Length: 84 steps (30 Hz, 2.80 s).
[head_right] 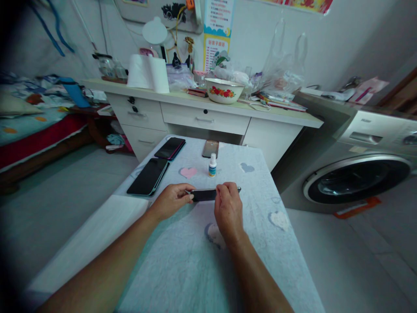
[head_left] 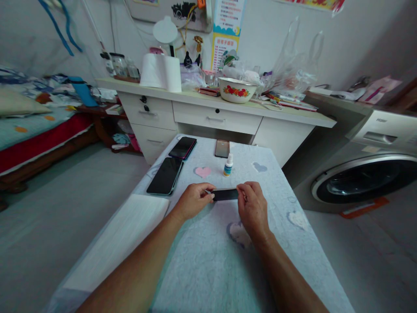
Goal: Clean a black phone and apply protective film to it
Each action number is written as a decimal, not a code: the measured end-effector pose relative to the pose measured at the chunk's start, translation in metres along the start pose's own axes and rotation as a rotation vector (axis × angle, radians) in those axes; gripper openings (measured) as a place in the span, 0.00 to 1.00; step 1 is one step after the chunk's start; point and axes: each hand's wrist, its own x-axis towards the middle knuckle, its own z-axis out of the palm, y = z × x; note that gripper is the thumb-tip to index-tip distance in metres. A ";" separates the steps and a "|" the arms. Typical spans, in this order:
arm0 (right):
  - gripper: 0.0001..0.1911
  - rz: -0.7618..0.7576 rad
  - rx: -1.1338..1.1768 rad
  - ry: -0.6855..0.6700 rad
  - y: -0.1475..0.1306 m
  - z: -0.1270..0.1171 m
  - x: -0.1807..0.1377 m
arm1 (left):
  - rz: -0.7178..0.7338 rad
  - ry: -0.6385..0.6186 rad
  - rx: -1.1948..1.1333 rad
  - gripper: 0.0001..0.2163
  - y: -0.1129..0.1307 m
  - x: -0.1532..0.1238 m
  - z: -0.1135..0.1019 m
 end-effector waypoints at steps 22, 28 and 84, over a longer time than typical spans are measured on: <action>0.14 -0.218 0.145 -0.132 -0.035 0.026 -0.011 | 0.099 -0.024 0.022 0.12 -0.004 -0.001 0.002; 0.14 -0.164 0.135 -0.115 -0.028 0.021 -0.009 | 0.113 -0.007 0.044 0.11 -0.005 -0.001 0.002; 0.13 -0.172 0.152 -0.129 -0.030 0.022 -0.009 | 0.198 0.148 0.164 0.03 0.007 -0.002 0.002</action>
